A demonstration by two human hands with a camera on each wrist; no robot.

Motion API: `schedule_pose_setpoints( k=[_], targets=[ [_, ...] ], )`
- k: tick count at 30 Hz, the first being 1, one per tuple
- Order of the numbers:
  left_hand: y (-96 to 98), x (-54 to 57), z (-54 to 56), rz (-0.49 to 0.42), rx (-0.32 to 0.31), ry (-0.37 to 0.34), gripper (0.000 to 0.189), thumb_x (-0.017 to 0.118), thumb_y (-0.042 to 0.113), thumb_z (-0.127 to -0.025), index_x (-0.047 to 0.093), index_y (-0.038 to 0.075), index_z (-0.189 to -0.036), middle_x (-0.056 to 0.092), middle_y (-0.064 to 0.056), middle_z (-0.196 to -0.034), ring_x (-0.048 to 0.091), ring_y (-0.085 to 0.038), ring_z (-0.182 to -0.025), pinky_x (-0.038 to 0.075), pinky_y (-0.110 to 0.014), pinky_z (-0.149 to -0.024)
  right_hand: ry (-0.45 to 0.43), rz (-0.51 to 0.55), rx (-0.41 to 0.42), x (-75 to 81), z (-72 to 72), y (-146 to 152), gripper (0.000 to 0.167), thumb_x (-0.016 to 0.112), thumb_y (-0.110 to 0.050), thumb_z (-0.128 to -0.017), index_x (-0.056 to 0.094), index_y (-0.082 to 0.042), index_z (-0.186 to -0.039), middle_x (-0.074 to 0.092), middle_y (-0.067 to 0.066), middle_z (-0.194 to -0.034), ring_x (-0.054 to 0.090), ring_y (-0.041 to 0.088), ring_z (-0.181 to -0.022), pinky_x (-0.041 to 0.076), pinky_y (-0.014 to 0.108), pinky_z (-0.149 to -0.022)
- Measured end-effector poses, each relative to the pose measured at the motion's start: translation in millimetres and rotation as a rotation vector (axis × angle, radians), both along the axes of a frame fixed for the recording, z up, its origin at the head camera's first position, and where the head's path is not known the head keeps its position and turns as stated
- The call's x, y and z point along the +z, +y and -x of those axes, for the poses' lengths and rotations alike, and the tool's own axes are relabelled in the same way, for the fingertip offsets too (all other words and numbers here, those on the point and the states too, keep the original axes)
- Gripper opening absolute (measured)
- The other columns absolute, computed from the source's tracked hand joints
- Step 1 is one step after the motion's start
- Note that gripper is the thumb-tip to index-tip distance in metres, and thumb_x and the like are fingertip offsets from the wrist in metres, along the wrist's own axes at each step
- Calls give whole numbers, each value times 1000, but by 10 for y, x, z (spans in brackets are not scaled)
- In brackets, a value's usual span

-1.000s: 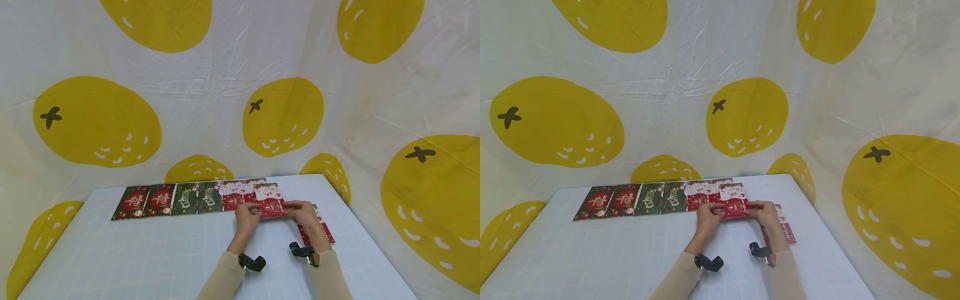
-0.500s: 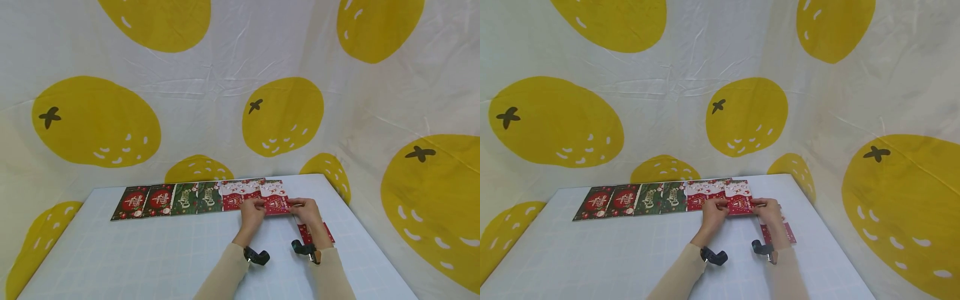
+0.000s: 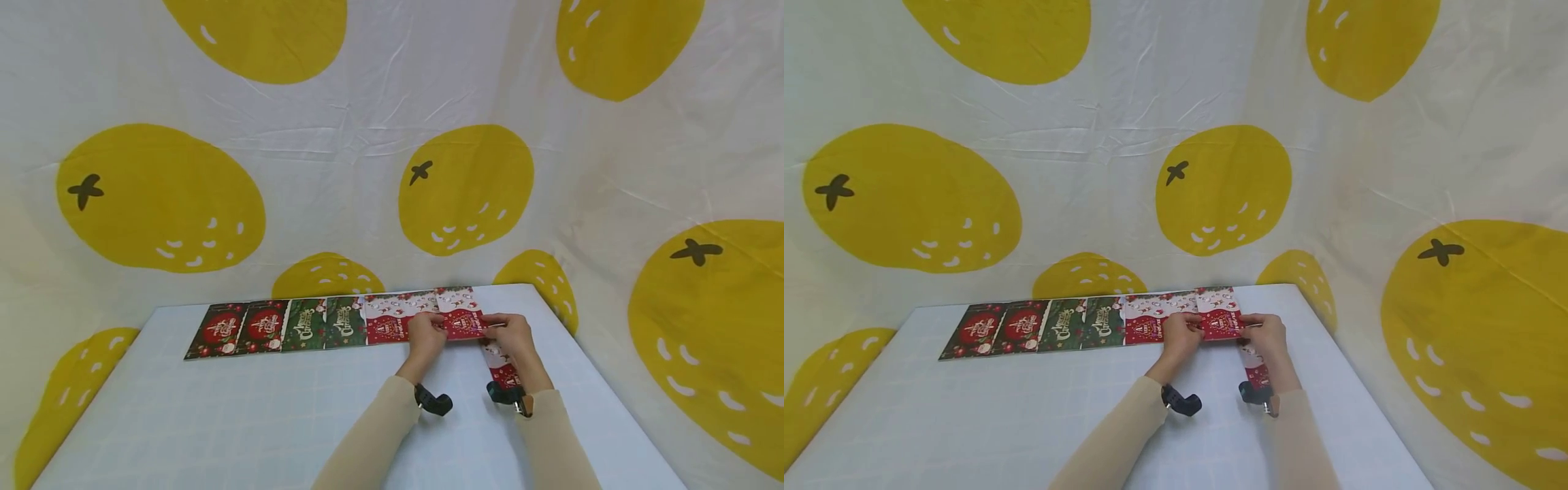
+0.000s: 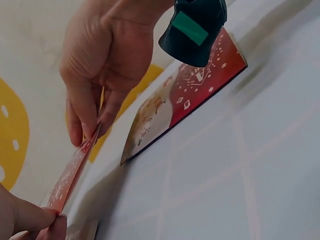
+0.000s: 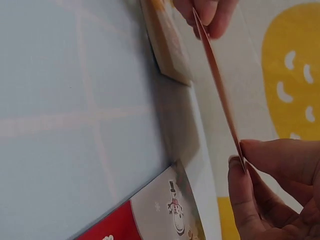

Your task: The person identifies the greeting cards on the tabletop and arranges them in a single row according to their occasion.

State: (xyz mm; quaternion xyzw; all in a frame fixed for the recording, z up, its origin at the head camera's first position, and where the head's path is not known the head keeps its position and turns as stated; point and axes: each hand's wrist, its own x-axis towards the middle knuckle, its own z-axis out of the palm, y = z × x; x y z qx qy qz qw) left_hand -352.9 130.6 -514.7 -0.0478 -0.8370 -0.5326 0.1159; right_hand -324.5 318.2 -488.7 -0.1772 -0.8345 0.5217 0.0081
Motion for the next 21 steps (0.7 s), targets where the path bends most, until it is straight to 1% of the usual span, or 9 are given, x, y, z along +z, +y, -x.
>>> schedule_pose_setpoints(
  k=[3, 5, 6, 8, 10, 13, 16, 21],
  targets=[
    [50, 28, 22, 6, 0, -50, 28, 78, -12, -75, 83, 0, -100, 79, -9, -108, 73, -23, -98, 59, -30, -78, -1, -18, -5, -33, 49, 38, 38, 65, -4, -101, 68, -5, -139, 46, 26, -156, 41, 45, -143, 28, 64, -118],
    [73, 46, 37, 20, -2, -77, 30, 77, -12, -76, 82, 0, -102, 79, -9, -110, 72, -26, -103, 60, -32, -80, -1, -34, -11, -48, 79, 53, 37, 66, -4, -101, 68, -5, -138, 46, 26, -156, 41, 45, -143, 27, 64, -118],
    [83, 53, 46, 28, -2, -84, 30, 77, -12, -76, 82, 0, -103, 79, -10, -108, 72, -27, -105, 60, -34, -81, -2, -40, -14, -51, 91, 56, 37, 66, -4, -100, 69, -5, -137, 47, 26, -156, 41, 45, -143, 27, 64, -119],
    [93, 65, 73, 55, 1, -85, 31, 77, -13, -75, 82, 0, -103, 79, -10, -103, 72, -27, -103, 60, -35, -84, -4, -52, -15, -46, 120, 52, 37, 66, -4, -100, 69, -5, -137, 46, 26, -157, 40, 46, -143, 28, 64, -119],
    [110, 66, 106, 79, -1, -86, 31, 77, -12, -75, 82, -1, -103, 78, -10, -100, 71, -25, -99, 59, -35, -83, -10, -64, -15, -32, 142, 53, 37, 66, -5, -100, 69, -5, -137, 45, 26, -157, 40, 45, -143, 28, 63, -118],
    [146, 61, 148, 99, -19, -93, 30, 77, -12, -77, 82, -1, -104, 77, -9, -98, 70, -24, -97, 59, -35, -84, -21, -69, -13, -3, 162, 66, 38, 65, -6, -101, 68, -5, -138, 44, 26, -158, 39, 45, -143, 29, 63, -118],
    [182, 61, 170, 95, -45, -115, 28, 77, -10, -79, 81, -2, -105, 74, -8, -98, 68, -23, -97, 59, -35, -83, -27, -68, -10, 17, 172, 89, 38, 65, -6, -101, 67, -3, -139, 43, 27, -157, 39, 46, -142, 30, 64, -118],
    [198, 45, 181, 101, -35, -137, 25, 79, -9, -79, 81, -2, -103, 72, -8, -96, 67, -22, -97, 58, -36, -85, -21, -84, 1, -30, 222, 99, 38, 66, -5, -100, 67, -1, -137, 46, 29, -154, 43, 47, -138, 34, 63, -117]
  ],
)
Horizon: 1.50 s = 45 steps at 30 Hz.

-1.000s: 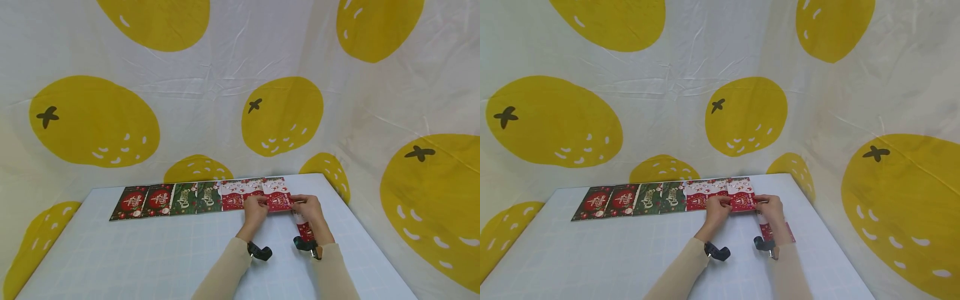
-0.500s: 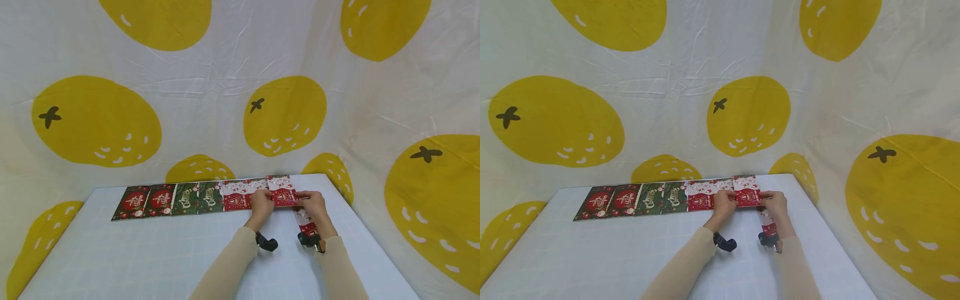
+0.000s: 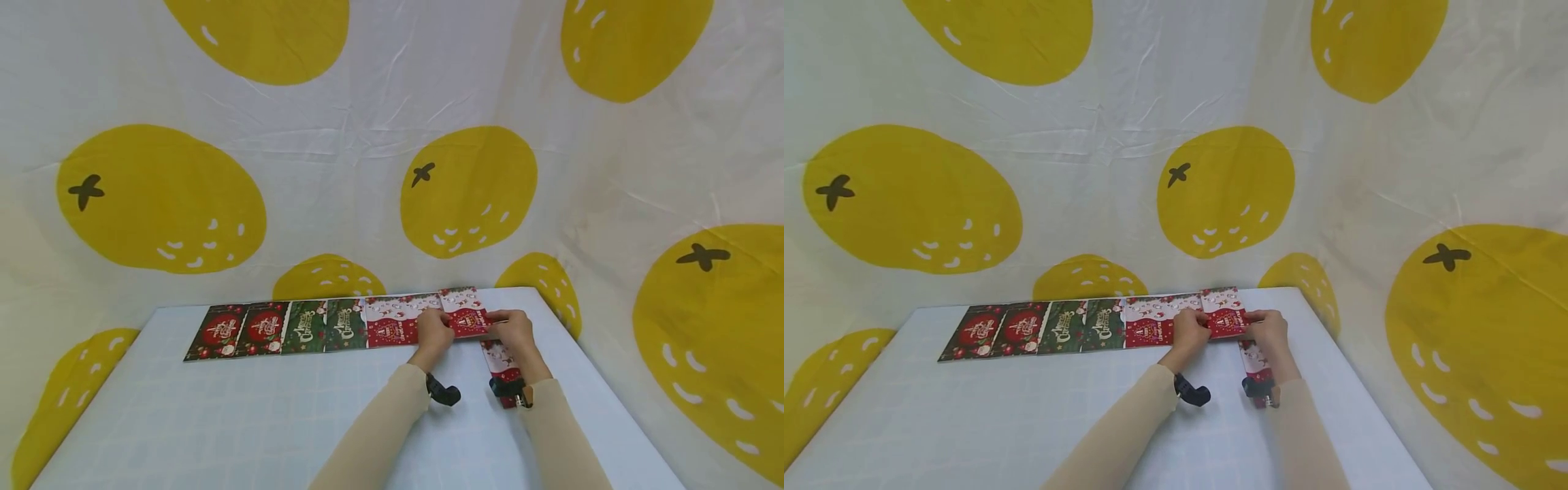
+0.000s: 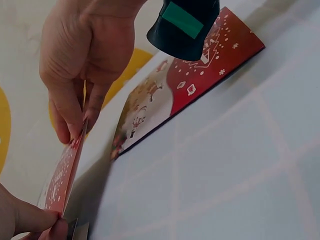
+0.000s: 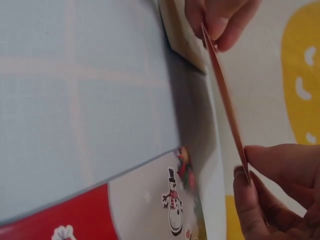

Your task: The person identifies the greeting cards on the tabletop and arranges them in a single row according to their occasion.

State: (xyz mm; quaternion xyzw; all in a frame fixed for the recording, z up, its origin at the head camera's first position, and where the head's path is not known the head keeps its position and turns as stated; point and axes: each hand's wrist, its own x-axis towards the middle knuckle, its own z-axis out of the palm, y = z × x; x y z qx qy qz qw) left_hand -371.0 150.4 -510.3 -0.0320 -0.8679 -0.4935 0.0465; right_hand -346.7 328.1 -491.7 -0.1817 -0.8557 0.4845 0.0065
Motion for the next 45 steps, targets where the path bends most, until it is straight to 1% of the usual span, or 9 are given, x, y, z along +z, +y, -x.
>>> schedule_pose_setpoints(
  k=[2, 7, 10, 15, 18, 24, 35, 41, 45],
  targets=[
    [4, -10, 8, 5, 3, -12, 24, 79, -9, -79, 81, -2, -103, 72, -7, -96, 67, -22, -98, 58, -36, -86, 9, -13, 0, -22, 16, -8, 38, 67, -4, -99, 67, 0, -137, 47, 29, -152, 45, 47, -136, 36, 62, -115],
    [19, -7, 34, 13, 1, -35, 25, 79, -9, -80, 80, -2, -103, 70, -8, -98, 66, -24, -100, 58, -37, -88, 7, -29, -13, -21, 42, -26, 38, 68, -3, -98, 68, 0, -136, 47, 30, -151, 45, 47, -136, 36, 62, -115],
    [34, -6, 36, 33, 2, -34, 25, 78, -10, -79, 80, -2, -102, 71, -9, -99, 66, -26, -102, 57, -39, -90, -7, -28, -13, -10, 37, -24, 37, 68, -3, -98, 68, 0, -135, 48, 29, -151, 43, 47, -138, 34, 63, -117],
    [58, -24, 43, 47, 6, -39, 24, 78, -10, -78, 80, -1, -100, 72, -10, -99, 67, -27, -102, 57, -40, -90, -2, -43, -5, -19, 27, -22, 36, 67, -2, -98, 68, 1, -134, 50, 29, -149, 41, 47, -139, 32, 63, -117],
    [64, -44, 46, 49, 14, -38, 22, 79, -10, -77, 79, -1, -97, 71, -9, -96, 67, -27, -99, 57, -40, -88, 7, -49, 1, -43, 34, -27, 36, 67, -1, -98, 68, 1, -134, 51, 29, -148, 43, 47, -138, 33, 63, -117],
    [54, -102, 43, 42, 23, -56, 20, 80, -9, -77, 78, -1, -95, 70, -8, -91, 66, -24, -94, 58, -39, -86, 3, -45, 15, -111, 63, -39, 34, 67, 0, -98, 69, 2, -132, 54, 29, -144, 51, 45, -131, 42, 58, -113],
    [63, -173, 55, 20, 22, 20, 21, 78, -11, -74, 79, -2, -93, 70, -8, -89, 65, -27, -94, 55, -40, -90, 2, -89, 1, -166, 109, -51, 33, 68, 0, -98, 69, 4, -130, 57, 30, -140, 53, 45, -128, 42, 59, -113],
    [86, -206, 54, -6, 32, 4, 22, 79, -11, -76, 79, -2, -96, 69, -9, -95, 65, -27, -98, 55, -42, -91, -2, -126, 0, -172, 120, -58, 33, 69, -1, -97, 69, 4, -130, 58, 30, -140, 52, 46, -129, 40, 61, -113],
    [93, -208, 50, -7, 36, -7, 21, 80, -10, -77, 78, -1, -96, 69, -8, -96, 64, -27, -99, 55, -42, -92, -3, -127, -3, -175, 129, -72, 33, 70, -1, -97, 70, 3, -129, 58, 29, -139, 52, 45, -129, 40, 60, -113]
  ],
)
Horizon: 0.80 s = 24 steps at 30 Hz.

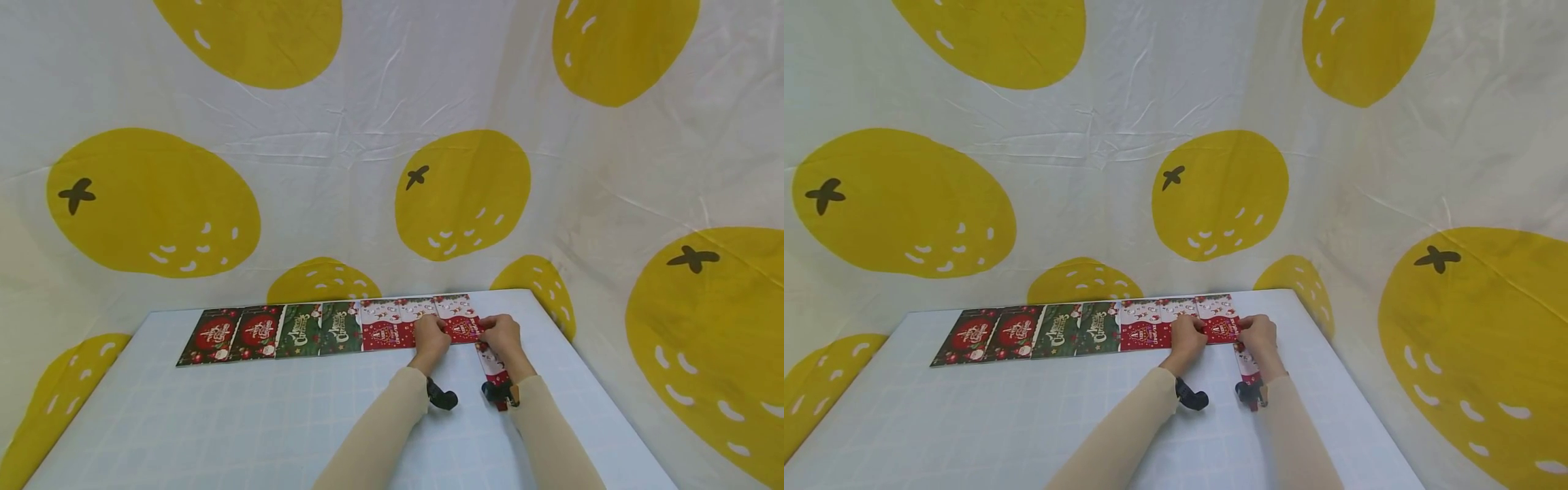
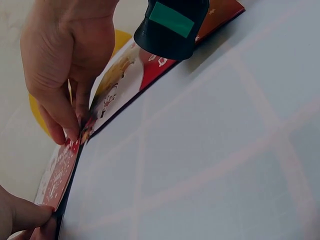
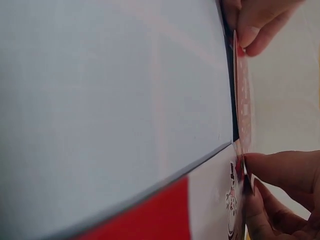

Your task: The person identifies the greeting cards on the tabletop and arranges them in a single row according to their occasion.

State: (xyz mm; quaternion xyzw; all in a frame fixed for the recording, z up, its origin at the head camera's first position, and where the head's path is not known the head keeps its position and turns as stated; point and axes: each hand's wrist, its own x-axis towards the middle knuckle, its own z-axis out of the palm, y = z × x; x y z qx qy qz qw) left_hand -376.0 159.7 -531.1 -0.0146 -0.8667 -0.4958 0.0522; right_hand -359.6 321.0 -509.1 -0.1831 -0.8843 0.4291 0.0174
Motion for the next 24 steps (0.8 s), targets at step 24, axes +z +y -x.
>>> schedule_pose_setpoints(
  k=[24],
  targets=[
    [38, 8, -18, 51, 16, -18, 21, 81, -10, -76, 77, -2, -95, 68, -12, -101, 64, -31, -106, 52, -44, -100, -30, -57, 7, -53, 48, -9, 34, 70, -1, -96, 69, 5, -130, 59, 30, -138, 53, 45, -127, 40, 62, -112]
  ],
)
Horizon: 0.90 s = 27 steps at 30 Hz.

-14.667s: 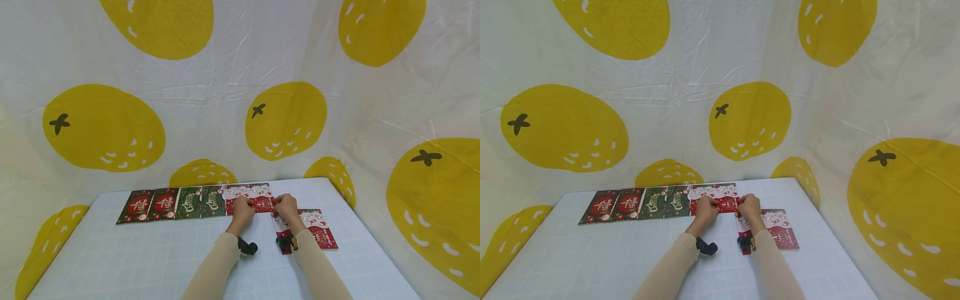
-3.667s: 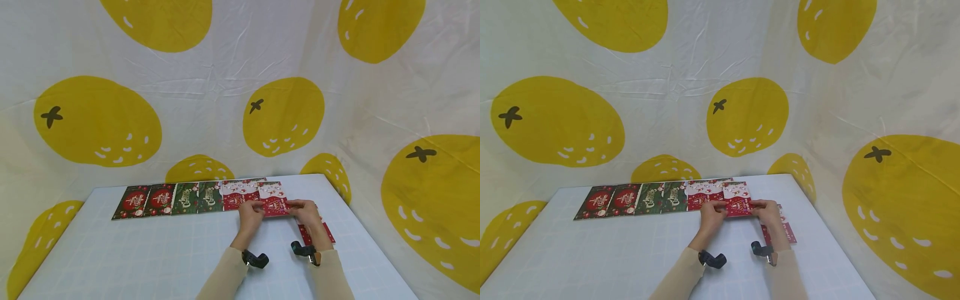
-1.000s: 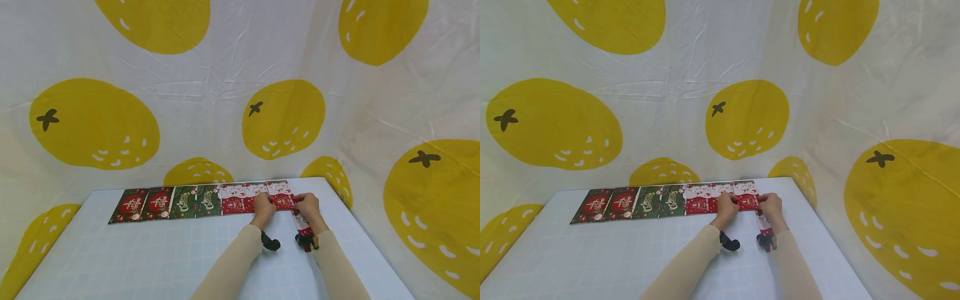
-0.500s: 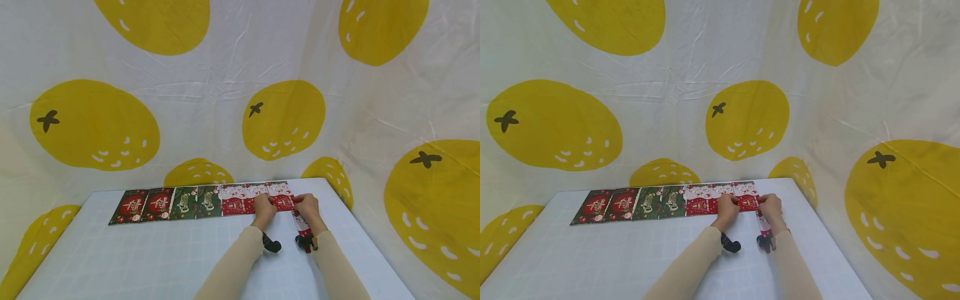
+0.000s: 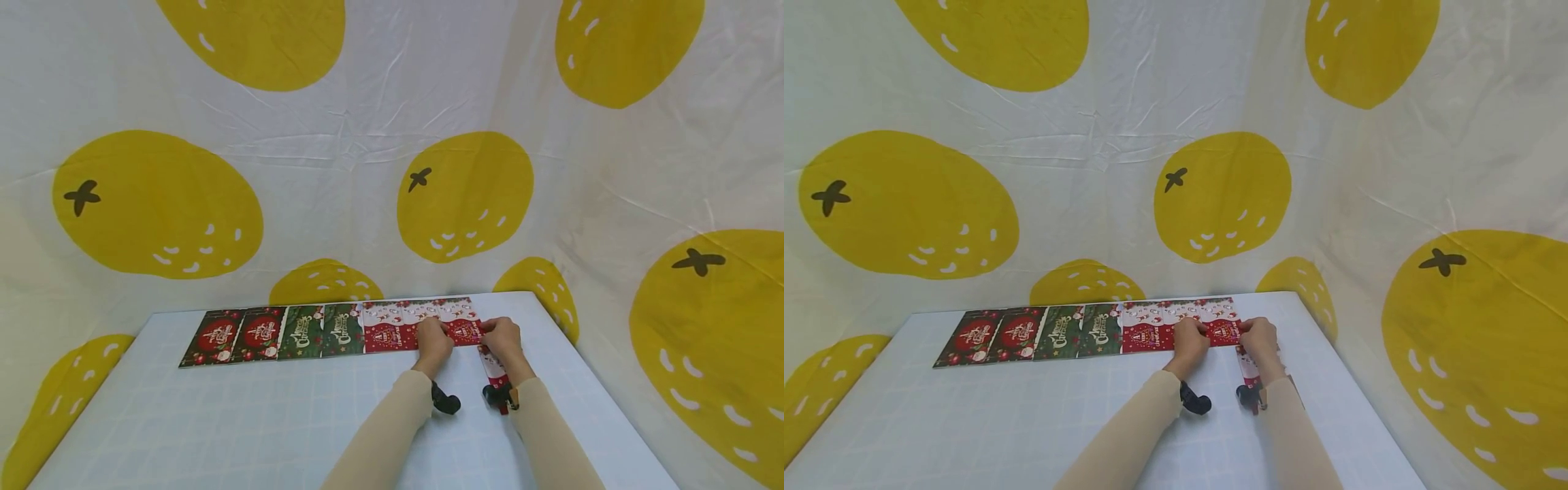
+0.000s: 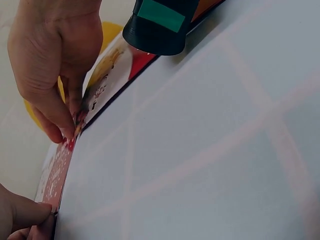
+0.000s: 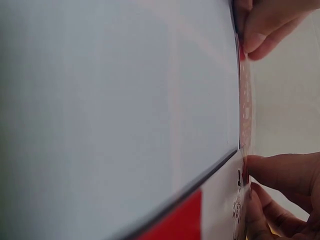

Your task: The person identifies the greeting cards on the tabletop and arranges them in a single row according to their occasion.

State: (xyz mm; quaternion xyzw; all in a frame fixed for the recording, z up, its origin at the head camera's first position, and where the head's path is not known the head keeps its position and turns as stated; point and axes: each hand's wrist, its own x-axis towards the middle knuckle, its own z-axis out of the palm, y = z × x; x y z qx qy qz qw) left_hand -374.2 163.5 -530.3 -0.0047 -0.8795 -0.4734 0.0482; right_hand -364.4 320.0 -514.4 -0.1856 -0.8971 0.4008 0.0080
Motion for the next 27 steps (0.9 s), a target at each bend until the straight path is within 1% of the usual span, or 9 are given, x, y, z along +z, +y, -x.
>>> schedule_pose_setpoints(
  k=[4, 9, 13, 20, 25, 27],
  targets=[
    [-12, 7, 1, 3, -14, -2, 21, 80, -10, -76, 77, -2, -95, 68, -12, -101, 64, -32, -105, 52, -44, -100, -2, -3, -8, -6, 2, -13, 34, 70, -1, -96, 69, 5, -129, 60, 30, -137, 53, 45, -126, 41, 61, -111],
    [-30, 39, -2, 9, -34, -22, 21, 80, -11, -77, 76, -3, -96, 67, -13, -103, 64, -32, -106, 52, -44, -100, -11, -2, -22, -6, 8, -24, 34, 70, -2, -96, 69, 5, -130, 59, 30, -137, 54, 44, -123, 42, 61, -111],
    [-35, 61, 5, 31, -41, -24, 21, 80, -10, -76, 77, -3, -95, 68, -13, -100, 65, -32, -105, 53, -43, -99, -18, -7, -28, -5, 18, -30, 34, 70, -3, -96, 68, 5, -130, 60, 30, -137, 54, 43, -121, 42, 60, -111],
    [-31, 48, 22, 44, -64, -62, 20, 80, -8, -77, 74, 0, -94, 65, -11, -103, 63, -30, -106, 52, -44, -100, -28, -46, -37, -10, 27, -48, 34, 69, -3, -96, 69, 5, -130, 61, 30, -135, 55, 43, -121, 40, 63, -111],
    [-33, 52, 38, 60, -74, -57, 19, 82, -7, -77, 72, 2, -92, 65, -9, -98, 63, -28, -101, 54, -42, -97, -30, -54, -36, 15, 4, -65, 33, 69, -4, -97, 69, 5, -129, 62, 30, -134, 56, 43, -120, 39, 65, -110],
    [-37, 59, 42, 60, -75, -58, 20, 82, -7, -77, 72, 2, -92, 65, -9, -96, 64, -27, -98, 55, -42, -95, -24, -58, -30, 22, 4, -67, 33, 69, -3, -96, 69, 6, -128, 62, 30, -133, 56, 42, -118, 40, 64, -109]
  ],
)
